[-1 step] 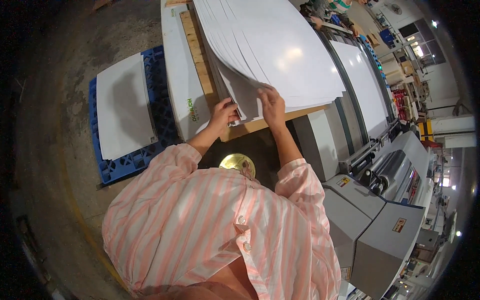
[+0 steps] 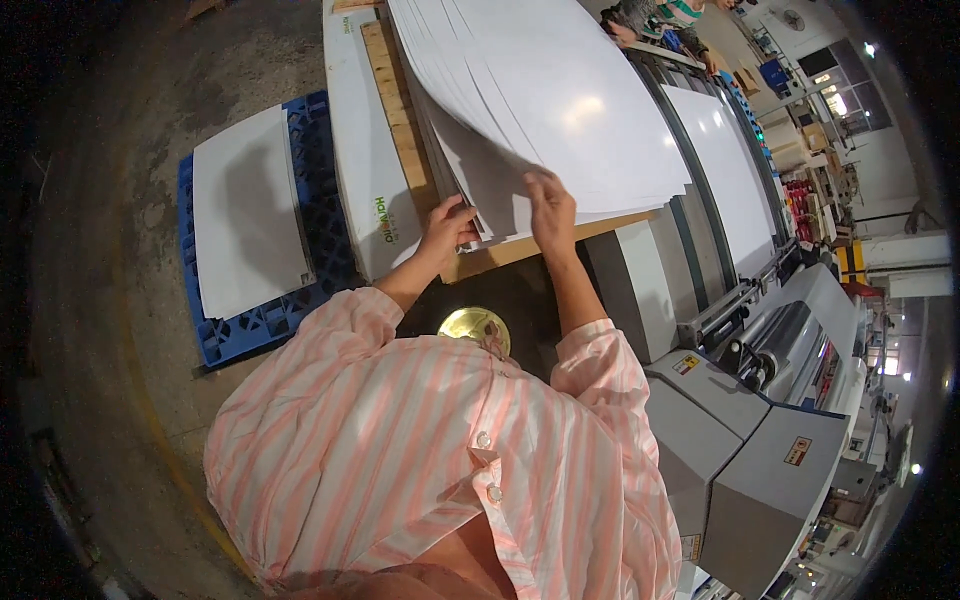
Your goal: The recorder and a coworker are feeding large white sheets of paper or material into an industrial lamination or coating machine.
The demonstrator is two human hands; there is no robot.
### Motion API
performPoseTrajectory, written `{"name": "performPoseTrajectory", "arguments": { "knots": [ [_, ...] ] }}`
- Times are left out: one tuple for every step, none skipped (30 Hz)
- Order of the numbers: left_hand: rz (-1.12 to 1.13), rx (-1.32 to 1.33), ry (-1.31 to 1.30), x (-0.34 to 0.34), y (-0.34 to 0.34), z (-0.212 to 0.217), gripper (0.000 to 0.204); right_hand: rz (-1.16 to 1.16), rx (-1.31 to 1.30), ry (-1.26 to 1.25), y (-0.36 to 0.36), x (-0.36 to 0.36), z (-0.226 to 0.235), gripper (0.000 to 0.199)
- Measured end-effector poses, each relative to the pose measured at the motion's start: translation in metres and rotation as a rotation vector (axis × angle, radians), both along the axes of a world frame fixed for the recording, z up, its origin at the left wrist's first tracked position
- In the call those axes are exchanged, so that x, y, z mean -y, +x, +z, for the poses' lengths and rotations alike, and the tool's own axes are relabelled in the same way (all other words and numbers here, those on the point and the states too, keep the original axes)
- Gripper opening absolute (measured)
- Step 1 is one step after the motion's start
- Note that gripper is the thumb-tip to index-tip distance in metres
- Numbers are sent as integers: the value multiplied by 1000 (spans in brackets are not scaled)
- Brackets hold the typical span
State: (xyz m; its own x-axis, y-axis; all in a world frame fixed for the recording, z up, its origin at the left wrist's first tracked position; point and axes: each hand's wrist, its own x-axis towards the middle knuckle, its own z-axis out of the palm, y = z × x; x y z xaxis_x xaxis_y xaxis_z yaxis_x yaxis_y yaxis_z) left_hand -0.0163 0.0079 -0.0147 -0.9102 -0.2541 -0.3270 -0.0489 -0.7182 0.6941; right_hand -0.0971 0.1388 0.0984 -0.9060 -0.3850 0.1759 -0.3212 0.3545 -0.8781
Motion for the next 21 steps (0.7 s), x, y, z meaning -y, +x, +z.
{"name": "performPoseTrajectory", "arguments": {
  "knots": [
    [6,-1,3,-4,1,0,50,-74,156,-37,-6,-8,-2,30],
    [105,8,-150,-9,1,0,48,-114,52,-129,-12,-12,-9,28],
    [206,23,-301,-11,2,-2,47,-113,-55,-151,-3,-6,-4,25],
    [218,23,-298,-10,2,-7,47,-111,-166,-176,9,2,2,22],
    [177,0,-358,-8,3,-12,40,-43,-334,-84,17,4,-3,19],
    [127,-30,-420,-7,0,-15,33,14,-509,8,22,1,-11,18],
    [62,0,-382,-7,-1,-15,25,81,-524,141,25,-3,-20,19],
    [65,-5,-383,-7,-2,-15,25,131,-464,214,27,-5,-29,19],
    [50,-9,-435,-10,1,-15,25,117,-389,257,28,-6,-38,19],
    [35,-13,-488,-12,3,-14,27,101,-313,300,27,-7,-45,18],
    [51,-67,-510,-18,3,-12,26,99,-315,298,25,-9,-51,18],
    [55,-65,-514,-16,4,-18,26,148,-382,350,25,-9,-54,19],
    [44,-82,-556,-14,5,-24,25,195,-449,402,25,-8,-57,20],
    [32,-99,-598,-12,5,-31,24,197,-450,398,24,-7,-60,20],
    [26,-102,-598,-13,5,-25,24,215,-484,397,23,-8,-62,22],
    [29,-90,-590,-15,7,-19,24,234,-518,396,22,-10,-64,24],
    [33,-77,-581,-16,7,-14,24,226,-518,398,21,-12,-66,24],
    [34,-79,-583,-15,8,-14,24,225,-500,402,22,-10,-66,26],
    [17,-100,-542,-14,9,-14,23,224,-482,407,23,-9,-65,28],
    [-1,-121,-502,-13,10,-14,23,224,-483,405,25,-9,-64,28],
    [3,-121,-502,-15,11,-15,23,241,-612,435,30,-9,-59,28]
  ]
}}
